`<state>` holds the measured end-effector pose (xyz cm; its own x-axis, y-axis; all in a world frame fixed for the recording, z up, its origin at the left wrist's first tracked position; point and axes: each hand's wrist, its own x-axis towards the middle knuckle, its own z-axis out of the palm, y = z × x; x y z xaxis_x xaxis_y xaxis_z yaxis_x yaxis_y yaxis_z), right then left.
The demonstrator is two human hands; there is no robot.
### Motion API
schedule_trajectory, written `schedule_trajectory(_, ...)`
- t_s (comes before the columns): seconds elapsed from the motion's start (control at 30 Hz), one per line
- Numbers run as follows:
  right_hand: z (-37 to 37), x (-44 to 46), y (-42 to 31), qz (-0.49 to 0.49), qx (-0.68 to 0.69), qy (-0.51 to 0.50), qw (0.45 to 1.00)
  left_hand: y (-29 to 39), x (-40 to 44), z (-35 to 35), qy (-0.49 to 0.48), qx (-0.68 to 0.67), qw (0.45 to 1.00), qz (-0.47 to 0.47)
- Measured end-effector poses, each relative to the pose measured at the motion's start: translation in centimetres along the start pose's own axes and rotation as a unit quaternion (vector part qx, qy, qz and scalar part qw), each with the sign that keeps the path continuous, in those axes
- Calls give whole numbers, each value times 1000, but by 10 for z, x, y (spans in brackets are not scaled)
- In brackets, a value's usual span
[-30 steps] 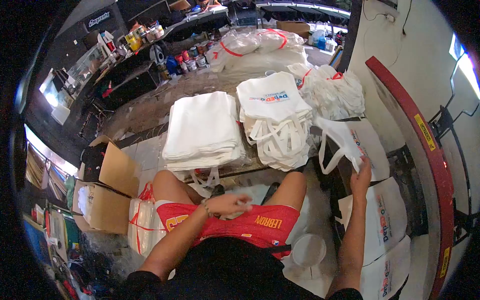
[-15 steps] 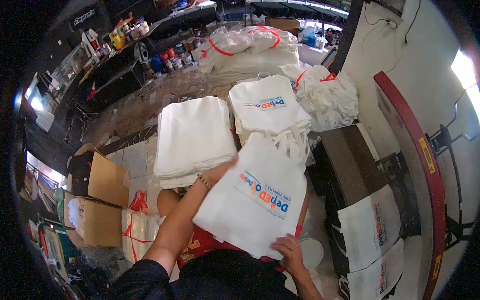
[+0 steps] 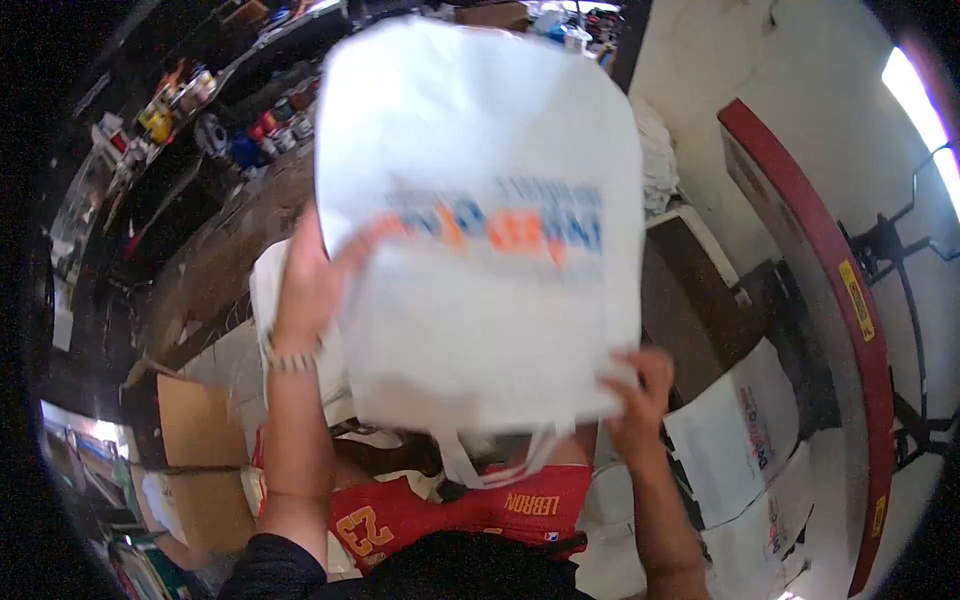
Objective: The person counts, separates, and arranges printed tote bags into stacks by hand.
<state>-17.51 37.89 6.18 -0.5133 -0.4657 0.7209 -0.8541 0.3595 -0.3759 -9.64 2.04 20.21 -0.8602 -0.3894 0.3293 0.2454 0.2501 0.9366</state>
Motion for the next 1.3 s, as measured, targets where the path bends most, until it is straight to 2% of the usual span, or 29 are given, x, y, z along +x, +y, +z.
schedule_trajectory(0.07,47,69,43,-8,21,14,1000,-52,64,-20,91,7,993,-72)
schedule_trajectory(0.13,91,119,80,30,61,-10,998,-142,110,-41,131,164,976,-55)
schedule_trajectory(0.2,133,138,118,63,62,-70,994,-245,136,-58,154,166,967,-119)
schedule_trajectory(0.27,174,132,159,69,45,-123,989,-346,142,-68,158,286,940,-95)
schedule_trajectory(0.37,180,99,171,65,-34,-189,979,-350,123,-32,181,364,890,-206)
schedule_trajectory(0.43,131,86,153,97,-88,-171,976,-346,121,-22,158,369,888,-226)
schedule_trajectory(0.5,68,58,131,227,-207,-153,939,-352,119,-19,153,383,883,-224)
schedule_trajectory(0.53,46,15,136,265,-349,-140,888,-350,118,-20,133,411,869,-240)
schedule_trajectory(0.57,14,-17,145,345,-299,-158,875,-341,118,-20,115,439,854,-255)
schedule_trajectory(0.6,0,-44,133,452,-339,-219,795,-327,117,-16,97,465,837,-270)
schedule_trajectory(0.63,-12,-65,120,550,-373,-273,695,-294,104,3,150,575,791,-145)
schedule_trajectory(0.7,-29,-80,93,567,-348,-338,666,-239,83,36,177,456,872,21)
schedule_trajectory(0.73,-36,-109,98,522,-377,-308,700,-222,65,69,163,313,935,27)
schedule_trajectory(0.77,-41,-149,114,473,-403,-279,732,-206,41,106,78,89,991,-71)
schedule_trajectory(0.8,-41,-169,124,420,-425,-247,763,-211,17,142,-46,139,985,-96)
schedule_trajectory(0.83,-43,-166,121,483,-301,-192,800,-183,-7,178,-167,40,976,-133)
schedule_trajectory(0.87,-54,-156,112,536,-170,-133,816,-169,-23,207,-291,-6,937,-194)
schedule_trajectory(0.93,-55,-146,100,537,-41,-81,839,-175,-44,283,-445,28,853,-273)
schedule_trajectory(1.0,-43,-119,65,494,-32,-76,865,-162,-61,339,-368,-63,860,-348)
schedule_trajectory(1.03,-40,-98,43,488,-16,-67,870,-173,-70,369,-357,-19,875,-326)
schedule_trajectory(1.13,-76,-137,63,343,-119,46,931,-203,-81,432,-321,87,903,-272)
schedule_trajectory(1.23,-155,-247,111,350,-274,135,886,-190,-103,446,-345,168,875,-295)
schedule_trajectory(1.27,-194,-265,108,429,-355,85,826,-186,-111,448,-351,176,869,-300)
schedule_trajectory(1.3,-225,-314,128,444,-353,126,814,-183,-117,449,-354,184,866,-302)
